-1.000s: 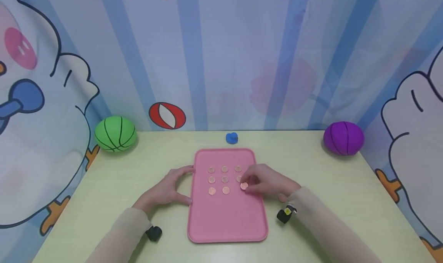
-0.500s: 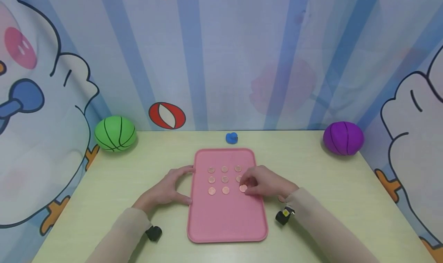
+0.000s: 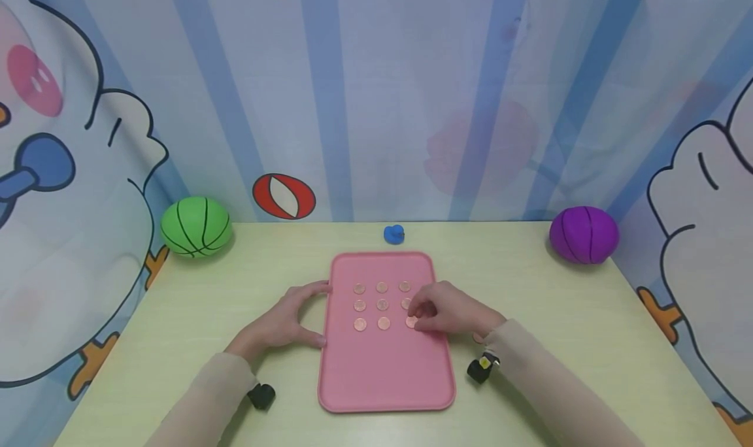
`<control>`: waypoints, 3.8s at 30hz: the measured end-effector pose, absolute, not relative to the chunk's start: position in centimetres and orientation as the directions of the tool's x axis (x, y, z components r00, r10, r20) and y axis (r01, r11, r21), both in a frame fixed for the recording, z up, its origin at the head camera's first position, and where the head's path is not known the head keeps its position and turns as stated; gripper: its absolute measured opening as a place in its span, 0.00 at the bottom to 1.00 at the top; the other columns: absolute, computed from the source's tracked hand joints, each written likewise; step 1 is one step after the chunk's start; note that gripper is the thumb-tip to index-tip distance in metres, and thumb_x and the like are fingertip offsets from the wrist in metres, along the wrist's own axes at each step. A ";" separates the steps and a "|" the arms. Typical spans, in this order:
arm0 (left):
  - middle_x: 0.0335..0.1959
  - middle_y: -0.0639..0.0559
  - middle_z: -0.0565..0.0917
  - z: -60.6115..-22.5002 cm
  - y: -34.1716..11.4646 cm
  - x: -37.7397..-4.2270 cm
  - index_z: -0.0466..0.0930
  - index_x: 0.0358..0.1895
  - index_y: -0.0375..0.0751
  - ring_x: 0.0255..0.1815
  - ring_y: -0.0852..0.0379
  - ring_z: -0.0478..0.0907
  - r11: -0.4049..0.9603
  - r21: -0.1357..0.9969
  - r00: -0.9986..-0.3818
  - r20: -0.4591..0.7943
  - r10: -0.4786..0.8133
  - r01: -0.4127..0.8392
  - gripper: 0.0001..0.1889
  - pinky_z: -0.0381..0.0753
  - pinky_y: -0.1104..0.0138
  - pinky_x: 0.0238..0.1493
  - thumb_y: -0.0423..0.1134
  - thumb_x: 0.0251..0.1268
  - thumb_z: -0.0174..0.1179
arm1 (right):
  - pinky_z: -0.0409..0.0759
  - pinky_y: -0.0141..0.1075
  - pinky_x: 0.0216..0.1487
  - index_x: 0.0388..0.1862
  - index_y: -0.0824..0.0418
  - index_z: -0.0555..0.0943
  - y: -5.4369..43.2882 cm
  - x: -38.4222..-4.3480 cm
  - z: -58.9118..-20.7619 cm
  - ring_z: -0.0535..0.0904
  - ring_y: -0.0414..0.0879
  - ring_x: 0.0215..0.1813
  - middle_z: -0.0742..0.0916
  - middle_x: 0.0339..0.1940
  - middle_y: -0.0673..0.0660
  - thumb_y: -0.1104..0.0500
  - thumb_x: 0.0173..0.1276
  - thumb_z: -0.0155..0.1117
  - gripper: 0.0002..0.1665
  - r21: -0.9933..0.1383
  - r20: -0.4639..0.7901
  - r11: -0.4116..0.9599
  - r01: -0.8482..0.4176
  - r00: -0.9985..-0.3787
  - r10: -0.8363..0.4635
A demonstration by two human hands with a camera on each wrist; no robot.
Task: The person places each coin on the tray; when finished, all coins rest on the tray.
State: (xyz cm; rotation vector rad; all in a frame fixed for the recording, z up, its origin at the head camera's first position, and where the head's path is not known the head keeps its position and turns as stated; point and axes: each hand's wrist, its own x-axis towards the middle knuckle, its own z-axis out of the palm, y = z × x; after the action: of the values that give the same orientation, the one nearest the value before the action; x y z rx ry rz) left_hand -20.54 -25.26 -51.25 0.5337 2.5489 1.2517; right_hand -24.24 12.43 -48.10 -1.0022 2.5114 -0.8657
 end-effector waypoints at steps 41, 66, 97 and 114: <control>0.83 0.51 0.63 -51.3 -25.3 -20.6 0.66 0.80 0.55 0.83 0.40 0.53 0.554 0.802 -0.900 -0.049 0.433 0.223 0.55 0.49 0.33 0.81 0.49 0.44 0.86 | 0.85 0.36 0.49 0.54 0.51 0.87 15.2 -24.6 -47.6 0.82 0.43 0.45 0.89 0.44 0.46 0.56 0.68 0.77 0.17 -0.720 -0.048 0.524 -0.456 -0.720 -0.693; 0.82 0.52 0.63 -51.2 -25.3 -20.4 0.65 0.80 0.56 0.83 0.41 0.54 0.568 0.794 -0.903 -0.060 0.425 0.215 0.56 0.52 0.34 0.80 0.50 0.44 0.86 | 0.79 0.33 0.42 0.45 0.52 0.88 23.8 -23.7 -46.9 0.78 0.42 0.38 0.85 0.34 0.49 0.54 0.60 0.83 0.15 -0.679 -0.188 0.601 -0.421 -0.692 -0.697; 0.83 0.50 0.62 -51.2 -25.0 -20.5 0.66 0.79 0.56 0.84 0.38 0.51 0.559 0.804 -0.907 -0.064 0.417 0.201 0.55 0.50 0.31 0.80 0.48 0.44 0.86 | 0.80 0.35 0.47 0.41 0.49 0.90 23.6 -23.4 -47.0 0.78 0.46 0.44 0.86 0.41 0.49 0.70 0.57 0.77 0.18 -0.685 -0.142 0.550 -0.479 -0.652 -0.745; 0.83 0.51 0.62 -51.2 -25.2 -20.5 0.66 0.80 0.57 0.84 0.39 0.52 0.575 0.794 -0.909 -0.075 0.411 0.195 0.55 0.50 0.32 0.80 0.49 0.43 0.86 | 0.77 0.34 0.45 0.39 0.50 0.87 23.0 -23.7 -46.5 0.75 0.47 0.43 0.82 0.38 0.51 0.69 0.58 0.76 0.16 -0.653 -0.203 0.586 -0.480 -0.635 -0.746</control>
State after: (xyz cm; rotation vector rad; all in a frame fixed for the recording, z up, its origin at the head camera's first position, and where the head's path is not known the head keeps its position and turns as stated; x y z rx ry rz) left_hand -20.50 -25.17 -51.22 0.5018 2.5577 1.2443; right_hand -23.66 23.00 -46.52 -0.9792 2.3562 -0.7747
